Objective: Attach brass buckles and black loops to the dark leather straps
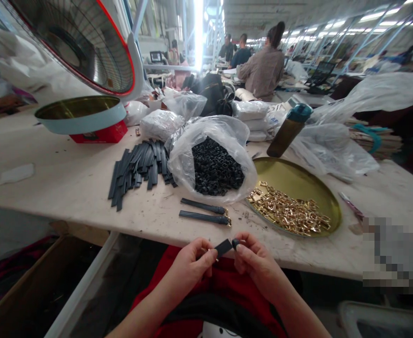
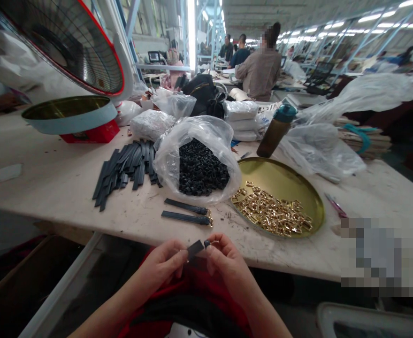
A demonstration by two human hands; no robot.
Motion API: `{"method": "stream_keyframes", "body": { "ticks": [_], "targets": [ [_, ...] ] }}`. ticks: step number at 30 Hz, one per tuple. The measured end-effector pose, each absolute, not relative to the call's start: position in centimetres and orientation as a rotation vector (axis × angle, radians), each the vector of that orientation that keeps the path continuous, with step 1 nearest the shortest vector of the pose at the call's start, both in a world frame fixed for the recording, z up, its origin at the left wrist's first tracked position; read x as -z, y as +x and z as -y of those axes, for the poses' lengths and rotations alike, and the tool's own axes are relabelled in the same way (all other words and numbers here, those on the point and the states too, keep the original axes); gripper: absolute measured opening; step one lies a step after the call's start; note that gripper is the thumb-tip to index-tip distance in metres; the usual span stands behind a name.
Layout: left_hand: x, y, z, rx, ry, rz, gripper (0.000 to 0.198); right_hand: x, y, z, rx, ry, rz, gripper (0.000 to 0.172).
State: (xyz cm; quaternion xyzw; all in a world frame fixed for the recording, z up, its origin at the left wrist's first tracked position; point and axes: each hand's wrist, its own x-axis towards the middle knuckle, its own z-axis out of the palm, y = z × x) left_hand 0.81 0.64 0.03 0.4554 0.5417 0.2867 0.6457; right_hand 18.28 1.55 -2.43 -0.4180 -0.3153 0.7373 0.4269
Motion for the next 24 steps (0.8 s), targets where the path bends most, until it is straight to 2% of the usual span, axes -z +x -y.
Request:
{"method": "stream_keyframes", "body": {
  "ticks": [7, 19, 24],
  "targets": [
    [0.3, 1.4, -0.6, -0.689, 0.913, -1.248, 0.032, 2.0, 17.4, -1.4, -1.710, -1.093, 0.933, 0.026],
    [2.0, 1.5, -1.4, -0.698, 0.994, -1.265, 0.021, 2.9, 17.5, -2.1, -1.641, -1.223, 0.948, 0.028],
    [1.9, 1.6, -1.7, -0.689, 1.046, -1.294, 0.022, 3.7, 17.3, -2.6, -1.724, -1.242, 0.886, 0.030]
  ]
}}
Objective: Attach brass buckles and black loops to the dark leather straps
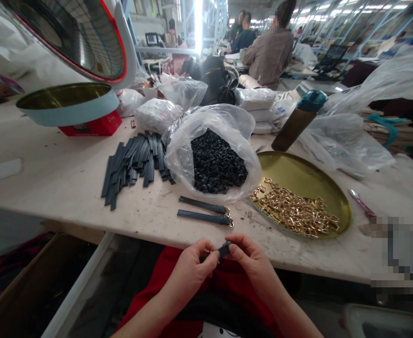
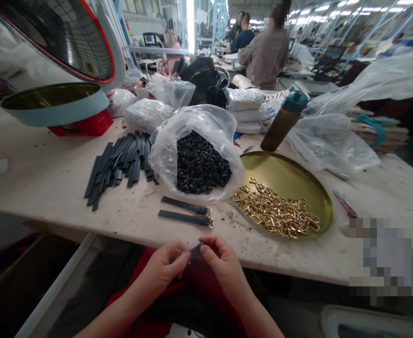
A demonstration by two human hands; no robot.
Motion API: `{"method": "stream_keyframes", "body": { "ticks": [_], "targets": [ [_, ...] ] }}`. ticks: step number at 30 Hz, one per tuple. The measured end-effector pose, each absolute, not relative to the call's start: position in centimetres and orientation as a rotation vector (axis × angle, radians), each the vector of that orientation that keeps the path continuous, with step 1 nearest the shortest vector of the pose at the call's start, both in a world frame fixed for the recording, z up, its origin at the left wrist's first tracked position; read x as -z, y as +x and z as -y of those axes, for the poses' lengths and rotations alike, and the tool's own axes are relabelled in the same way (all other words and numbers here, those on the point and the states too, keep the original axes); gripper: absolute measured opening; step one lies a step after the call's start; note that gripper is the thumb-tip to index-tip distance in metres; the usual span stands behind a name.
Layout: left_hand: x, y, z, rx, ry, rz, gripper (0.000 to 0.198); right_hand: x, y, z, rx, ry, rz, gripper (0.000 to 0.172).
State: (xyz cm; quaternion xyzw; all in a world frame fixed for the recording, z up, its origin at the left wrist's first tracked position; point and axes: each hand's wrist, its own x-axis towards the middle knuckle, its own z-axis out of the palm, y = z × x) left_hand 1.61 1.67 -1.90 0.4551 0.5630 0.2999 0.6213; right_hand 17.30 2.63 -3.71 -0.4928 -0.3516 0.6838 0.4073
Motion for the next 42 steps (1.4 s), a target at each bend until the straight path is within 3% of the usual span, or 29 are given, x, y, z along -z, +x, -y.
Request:
{"method": "stream_keyframes", "body": {
  "ticks": [5, 16, 19, 25, 42],
  "targets": [
    [2.1, 1.7, -1.8, -0.664, 1.097, -1.271, 0.021, 4.2, 17.1, -2.8, -1.903, -1.225, 0.876, 0.032],
    [1.1, 1.8, -1.7, -0.703, 1.195, -1.302, 0.017, 3.2, 17.3, -1.6, -1.855, -1.099, 0.767, 0.036],
    [0.7, 2.0, -1.3, -0.722, 1.232, -1.291, 0.014, 2.9, 17.0, -0.9, -1.930, -1.087, 0.702, 0.023],
    [-0.6, 1.7, -0.2, -0.592, 1.475, -1.525, 0.014, 3.3, 16.4, 0.5, -2.136, -0.980, 0.599, 0.033],
    [-0.8, 1.2, 1.4, -0.523, 1.545, -1.522, 0.018, 2.6, 16.5, 1.6, -2.134, -0.932, 0.653, 0.032]
  ]
}}
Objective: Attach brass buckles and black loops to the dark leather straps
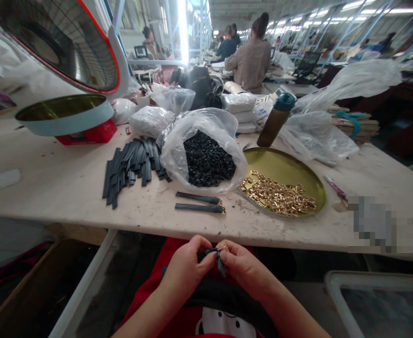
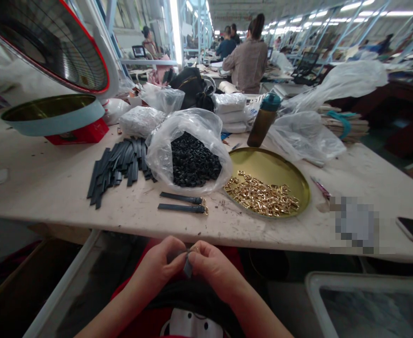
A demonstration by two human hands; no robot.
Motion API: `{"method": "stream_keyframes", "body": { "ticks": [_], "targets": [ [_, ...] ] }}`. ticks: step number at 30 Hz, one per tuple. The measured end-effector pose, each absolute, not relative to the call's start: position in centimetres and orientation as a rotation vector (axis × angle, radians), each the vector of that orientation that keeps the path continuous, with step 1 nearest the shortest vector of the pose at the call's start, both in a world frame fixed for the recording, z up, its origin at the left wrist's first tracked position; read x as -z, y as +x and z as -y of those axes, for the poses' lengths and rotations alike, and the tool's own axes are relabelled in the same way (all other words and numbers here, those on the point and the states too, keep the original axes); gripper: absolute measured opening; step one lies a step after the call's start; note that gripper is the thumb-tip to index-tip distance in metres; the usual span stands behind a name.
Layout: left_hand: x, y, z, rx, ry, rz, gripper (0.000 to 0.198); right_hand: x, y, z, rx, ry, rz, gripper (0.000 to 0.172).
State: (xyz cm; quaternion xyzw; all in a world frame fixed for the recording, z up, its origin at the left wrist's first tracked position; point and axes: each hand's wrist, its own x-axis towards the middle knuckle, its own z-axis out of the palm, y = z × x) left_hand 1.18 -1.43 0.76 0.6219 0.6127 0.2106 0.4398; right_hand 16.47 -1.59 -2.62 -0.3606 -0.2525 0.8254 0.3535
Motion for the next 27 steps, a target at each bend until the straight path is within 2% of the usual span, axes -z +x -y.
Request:
{"method": "stream_keyframes", "body": {
  "ticks": [3, 5, 8, 10, 13, 18, 21, 24, 27],
  "targets": [
    [-1.1, 1.1, 1.5, -0.563, 1.320, -1.346, 0.020, 2.3, 16.4, 1.2, -1.991, -1.041, 0.673, 0.033],
    [-1.2, 1.1, 1.4, -0.588, 1.165, -1.234, 0.023, 2.6, 16.3, 1.0, -1.747, -1.209, 0.841, 0.034],
    [-1.1, 1.2, 1.0, -0.619, 1.059, -1.171, 0.023, 3.4, 16.4, 0.6, -1.336, -1.422, 1.155, 0.025],
    [-0.9, 1.2, 0.7, -0.626, 1.036, -1.161, 0.023, 3.5, 16.5, 0.3, -1.240, -1.469, 1.323, 0.022],
    [-0.6, 1.0, 0.2, -0.622, 0.984, -1.132, 0.023, 3.2, 16.8, -0.4, -1.403, -1.422, 1.410, 0.017],
    [-0.2, 0.7, -0.6, -0.591, 0.886, -1.080, 0.023, 2.7, 17.0, -1.2, -1.954, -1.199, 0.950, 0.030],
    [-0.1, 0.6, -1.1, -0.576, 0.893, -1.055, 0.024, 3.0, 17.2, -1.4, -2.113, -1.125, 0.799, 0.032],
    [0.2, 0.7, -1.5, -0.551, 0.917, -1.077, 0.024, 3.0, 17.5, -1.8, -2.021, -1.259, 0.996, 0.024],
    [0.8, 0.7, -1.8, -0.484, 0.945, -1.100, 0.025, 2.8, 17.8, -2.1, -1.657, -1.427, 1.452, 0.012]
  ]
}}
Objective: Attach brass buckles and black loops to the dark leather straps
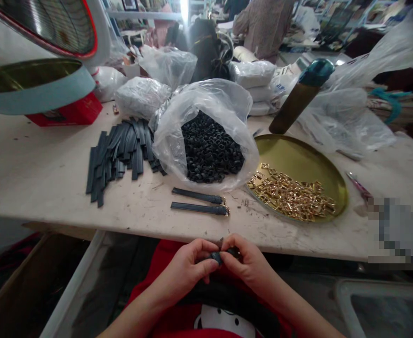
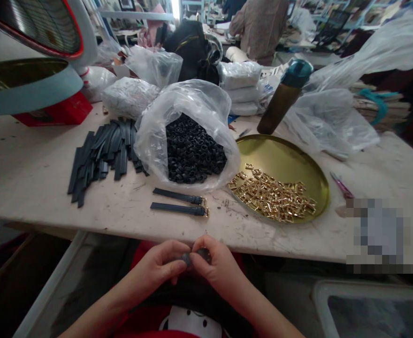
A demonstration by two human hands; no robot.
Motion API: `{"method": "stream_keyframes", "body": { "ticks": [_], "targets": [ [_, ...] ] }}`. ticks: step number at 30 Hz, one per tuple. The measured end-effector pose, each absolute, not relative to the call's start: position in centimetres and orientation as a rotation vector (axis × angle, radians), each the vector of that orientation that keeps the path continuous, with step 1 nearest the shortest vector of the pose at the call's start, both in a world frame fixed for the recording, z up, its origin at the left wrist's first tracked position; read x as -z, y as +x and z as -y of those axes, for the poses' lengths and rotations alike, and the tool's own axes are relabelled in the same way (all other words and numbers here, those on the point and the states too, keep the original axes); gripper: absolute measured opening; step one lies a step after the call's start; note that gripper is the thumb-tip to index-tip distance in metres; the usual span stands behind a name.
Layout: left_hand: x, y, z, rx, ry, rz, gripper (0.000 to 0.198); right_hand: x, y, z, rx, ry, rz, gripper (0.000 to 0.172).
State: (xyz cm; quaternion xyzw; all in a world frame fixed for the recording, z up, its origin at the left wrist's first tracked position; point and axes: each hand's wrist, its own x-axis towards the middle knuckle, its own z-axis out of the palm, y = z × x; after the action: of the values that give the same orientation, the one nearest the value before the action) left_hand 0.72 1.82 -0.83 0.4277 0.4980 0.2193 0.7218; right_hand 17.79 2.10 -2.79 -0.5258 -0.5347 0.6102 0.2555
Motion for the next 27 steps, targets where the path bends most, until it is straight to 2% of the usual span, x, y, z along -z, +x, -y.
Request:
{"method": "stream_keyframes", "body": {
  "ticks": [2, 7, 9, 11, 18, 27],
  "targets": [
    [1.2, 0.7, -2.0, -0.449, 0.952, -1.086, 0.025, 2.7, 17.9, -2.1, -1.517, -1.425, 1.639, 0.008],
    [1.2, 0.3, -2.3, -0.238, 1.043, -1.072, 0.021, 3.7, 18.1, -1.3, -1.555, -1.457, 1.598, 0.014],
    [0.9, 0.0, -2.0, -0.143, 1.115, -1.058, 0.027, 4.2, 18.1, -0.8, -1.539, -1.465, 1.586, 0.016],
    [0.7, -0.1, -1.6, -0.122, 1.158, -1.080, 0.031, 4.5, 18.3, -0.4, -1.473, -1.436, 1.661, 0.015],
    [0.3, 0.6, 0.2, -0.146, 1.256, -1.120, 0.024, 3.7, 19.0, 0.9, -1.147, -1.196, 2.061, 0.012],
    [-1.4, 0.0, 2.6, -0.084, 1.458, -1.187, 0.022, 3.3, 18.9, 2.7, -1.214, -1.121, 2.124, 0.012]
  ]
}}
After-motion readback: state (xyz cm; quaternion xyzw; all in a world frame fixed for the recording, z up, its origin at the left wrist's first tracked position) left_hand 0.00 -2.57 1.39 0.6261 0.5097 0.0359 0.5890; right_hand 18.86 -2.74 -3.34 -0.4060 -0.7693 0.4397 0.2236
